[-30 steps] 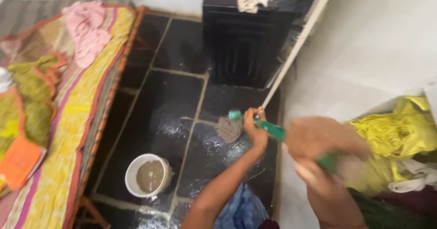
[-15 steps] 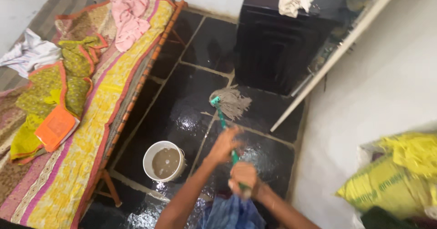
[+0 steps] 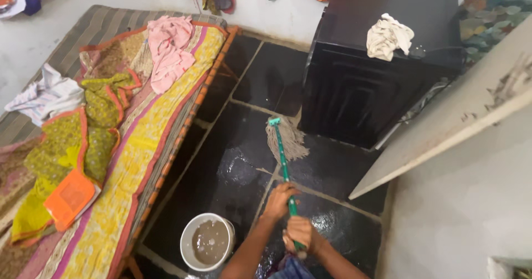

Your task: The person mops the dark stone floor in a small room, dipping the mop into a bucket of water and wringing it out by hand before scrubbing the floor around a bed and a dark appliance.

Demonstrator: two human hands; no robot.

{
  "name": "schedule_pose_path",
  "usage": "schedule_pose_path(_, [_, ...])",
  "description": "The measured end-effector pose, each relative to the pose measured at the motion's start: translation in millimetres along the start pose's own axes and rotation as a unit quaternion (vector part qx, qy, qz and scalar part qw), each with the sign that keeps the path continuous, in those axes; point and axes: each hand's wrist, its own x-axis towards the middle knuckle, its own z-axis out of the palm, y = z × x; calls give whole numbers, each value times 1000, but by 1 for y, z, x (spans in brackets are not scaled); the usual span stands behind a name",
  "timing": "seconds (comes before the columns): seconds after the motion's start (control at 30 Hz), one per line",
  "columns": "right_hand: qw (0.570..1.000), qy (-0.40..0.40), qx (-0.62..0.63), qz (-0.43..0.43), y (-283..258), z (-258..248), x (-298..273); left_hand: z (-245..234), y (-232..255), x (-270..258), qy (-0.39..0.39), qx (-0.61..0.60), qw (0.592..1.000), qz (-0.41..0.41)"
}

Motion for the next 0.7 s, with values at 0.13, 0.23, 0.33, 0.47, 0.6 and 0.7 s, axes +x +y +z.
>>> schedule_pose_path(0.13, [995,46,-89,-28,110,-15,53,-50,-10,51,70,-4,997,18])
schedule_pose_path(0.23, [994,77,-72,30,186,-31,101,-71,-14,75,117,-53,991,-47])
schedule_pose_path(0.33, [988,92,-63,104,235,-40,129,-72,-31,85,138,-27,987,-76])
schedule_pose_path(0.47, [982,63,-91,153,218,-24,130,-52,-45,71,145,-67,982,-104])
schedule_pose_path(0.6, [976,183,-82,87,121,14,123,-65,-26,54,152,-131,977,-65])
schedule_pose_path(0.7, [966,213,-75,124,53,17,123,-104,6,31,173,-122,976,55])
